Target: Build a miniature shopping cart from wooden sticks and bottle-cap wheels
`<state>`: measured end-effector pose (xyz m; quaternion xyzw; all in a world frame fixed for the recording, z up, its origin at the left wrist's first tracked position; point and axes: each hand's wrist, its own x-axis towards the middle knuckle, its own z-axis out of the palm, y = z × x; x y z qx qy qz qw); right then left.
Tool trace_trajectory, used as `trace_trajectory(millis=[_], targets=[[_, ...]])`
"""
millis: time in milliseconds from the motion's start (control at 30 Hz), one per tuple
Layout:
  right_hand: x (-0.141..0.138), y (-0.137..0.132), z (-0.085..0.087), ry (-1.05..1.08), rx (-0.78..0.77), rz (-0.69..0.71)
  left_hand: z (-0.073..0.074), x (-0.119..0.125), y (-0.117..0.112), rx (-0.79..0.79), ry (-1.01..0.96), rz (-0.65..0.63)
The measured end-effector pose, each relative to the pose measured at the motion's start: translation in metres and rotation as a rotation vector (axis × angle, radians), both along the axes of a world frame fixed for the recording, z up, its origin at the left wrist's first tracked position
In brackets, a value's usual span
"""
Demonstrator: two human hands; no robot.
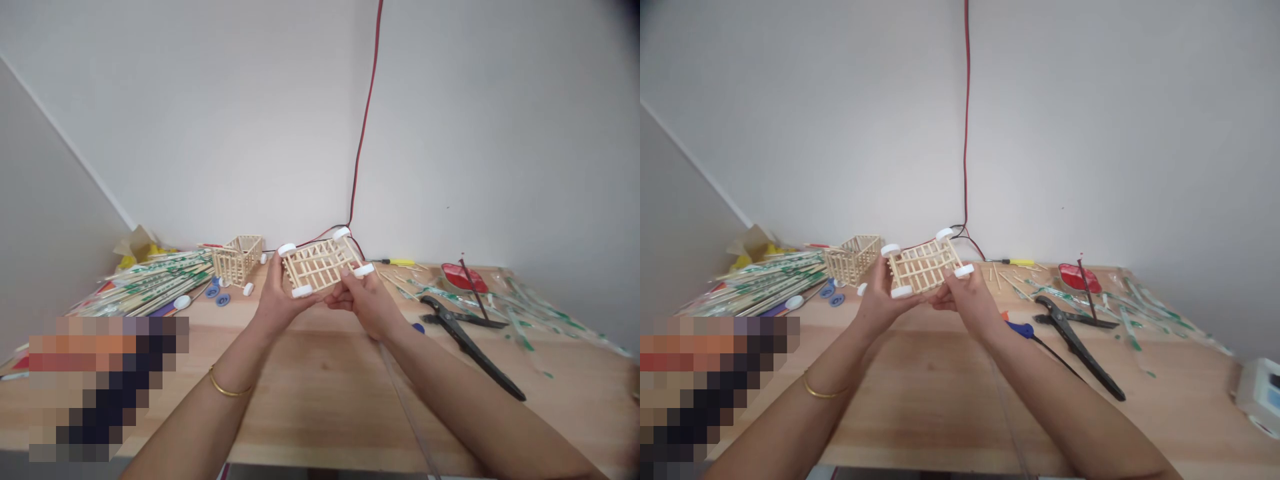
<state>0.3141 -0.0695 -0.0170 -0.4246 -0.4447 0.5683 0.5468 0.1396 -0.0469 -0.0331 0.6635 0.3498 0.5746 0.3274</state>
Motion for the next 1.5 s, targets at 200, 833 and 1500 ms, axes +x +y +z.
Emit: trace_trajectory(millis=[200, 833, 1500], targets=[[0.027, 0.003, 0.015, -0.326, -0.052, 0.166, -0.002, -0.006, 0.004, 0.052, -0.003, 0.080], [0.037, -0.026, 0.050, -1.450, 0.948, -0.022, 0.005, 0.019, -0.024, 0.238, 0.375, 0.084], [0.040, -0.022, 0.046, -1.371, 0.979, 0.061, 0.000, 0.018, -0.022, 0.118, 0.271, -0.066]])
